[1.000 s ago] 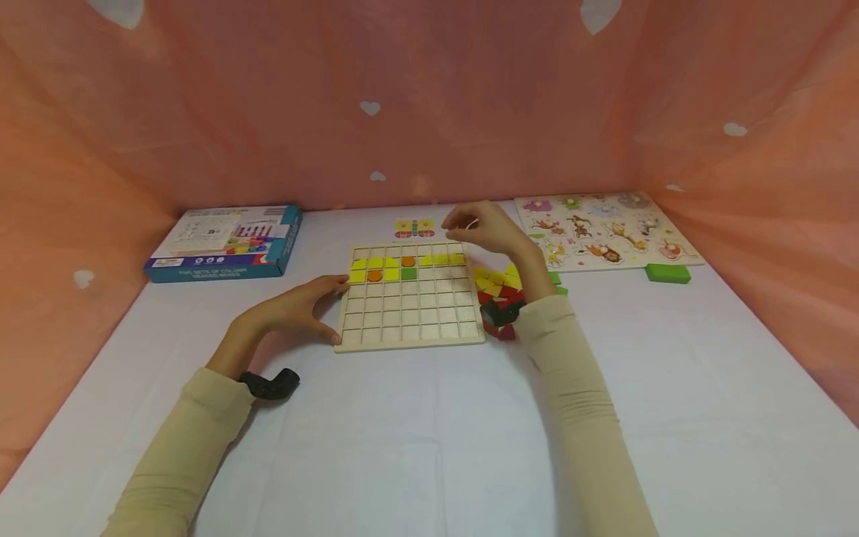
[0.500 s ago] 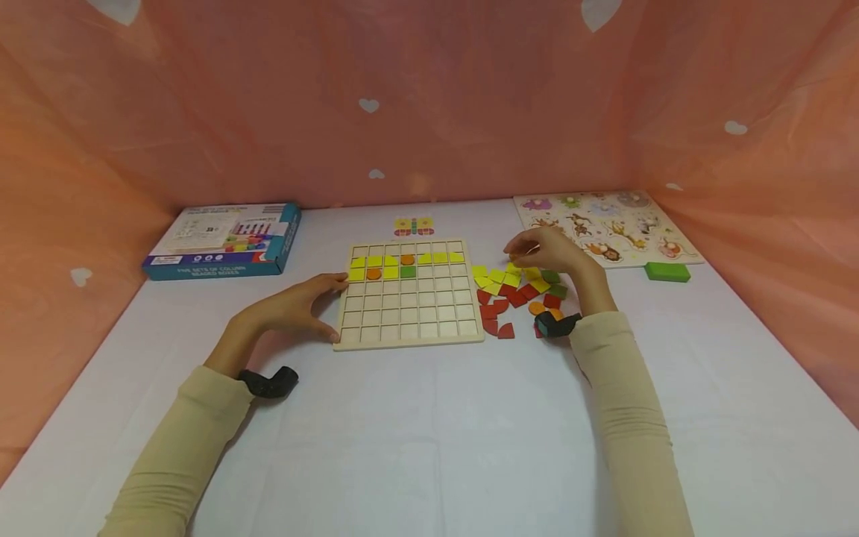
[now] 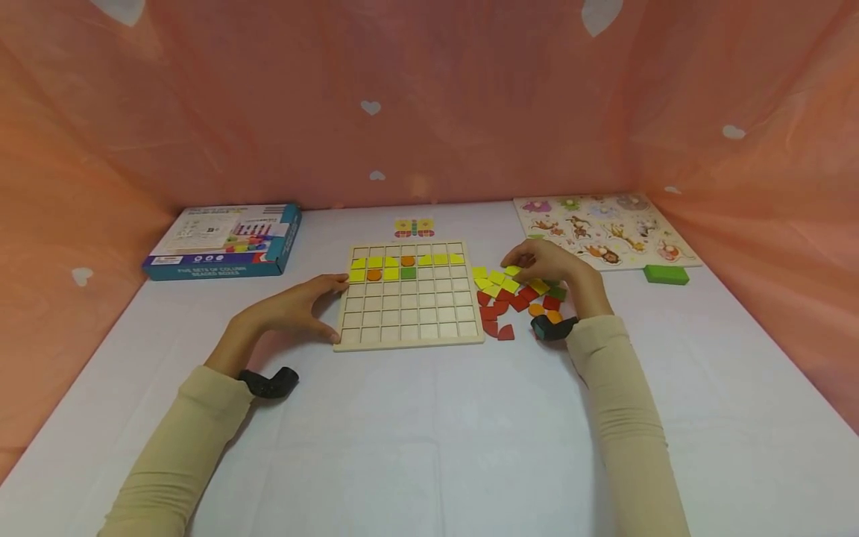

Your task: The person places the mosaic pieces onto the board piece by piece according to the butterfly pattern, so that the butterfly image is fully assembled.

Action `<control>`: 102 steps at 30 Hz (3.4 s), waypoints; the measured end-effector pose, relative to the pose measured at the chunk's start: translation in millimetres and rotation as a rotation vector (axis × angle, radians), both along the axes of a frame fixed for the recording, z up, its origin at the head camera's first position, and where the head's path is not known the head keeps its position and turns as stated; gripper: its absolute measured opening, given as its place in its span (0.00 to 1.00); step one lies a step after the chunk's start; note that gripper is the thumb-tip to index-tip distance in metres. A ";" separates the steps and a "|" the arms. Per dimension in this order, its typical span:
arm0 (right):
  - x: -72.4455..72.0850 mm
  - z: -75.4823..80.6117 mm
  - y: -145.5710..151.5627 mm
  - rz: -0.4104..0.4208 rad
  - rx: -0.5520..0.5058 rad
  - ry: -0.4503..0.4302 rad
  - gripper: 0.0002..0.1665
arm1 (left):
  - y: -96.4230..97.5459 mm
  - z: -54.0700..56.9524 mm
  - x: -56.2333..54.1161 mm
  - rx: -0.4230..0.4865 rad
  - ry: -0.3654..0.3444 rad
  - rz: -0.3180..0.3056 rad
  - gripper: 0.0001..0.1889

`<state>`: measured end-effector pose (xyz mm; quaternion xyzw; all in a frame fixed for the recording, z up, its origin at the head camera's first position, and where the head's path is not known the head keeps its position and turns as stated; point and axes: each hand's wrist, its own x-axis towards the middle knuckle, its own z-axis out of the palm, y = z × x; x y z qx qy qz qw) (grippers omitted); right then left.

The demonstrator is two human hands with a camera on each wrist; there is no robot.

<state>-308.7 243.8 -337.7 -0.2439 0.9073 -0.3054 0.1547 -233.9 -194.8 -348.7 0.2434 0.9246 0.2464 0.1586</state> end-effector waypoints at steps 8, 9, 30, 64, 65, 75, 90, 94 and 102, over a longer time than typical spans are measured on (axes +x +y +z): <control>1.8 0.9 -2.4 -0.029 0.018 0.013 0.17 | 0.3 0.4 -0.1 0.002 0.002 -0.003 0.51; 2.0 1.0 -2.5 -0.032 0.021 0.016 0.18 | 0.2 0.4 0.1 0.005 0.003 -0.005 0.51; 3.4 10.2 -12.1 -0.089 0.017 0.124 0.17 | 0.6 2.3 2.2 -0.002 0.009 0.001 0.51; -1.8 3.2 -141.0 0.054 -0.012 0.117 0.15 | -0.4 0.8 0.2 -0.016 0.017 -0.008 0.52; -1.7 3.1 -141.0 0.055 -0.013 0.115 0.15 | -0.3 0.9 0.2 -0.016 0.013 -0.005 0.52; -2.9 1.5 -142.1 0.063 -0.013 0.123 0.10 | 1.1 1.5 0.5 -0.027 0.006 0.005 0.51; -9.4 18.6 -76.9 -0.100 -0.197 0.158 0.18 | 3.8 2.5 0.1 -0.032 0.002 0.003 0.52; -11.1 13.4 -43.2 -0.256 -0.219 0.141 0.20 | 2.8 2.4 -0.1 -0.029 0.003 0.003 0.51; -12.4 -4.3 -19.0 -0.396 -0.098 0.094 0.19 | 1.3 -0.4 0.1 -0.014 0.001 0.004 0.51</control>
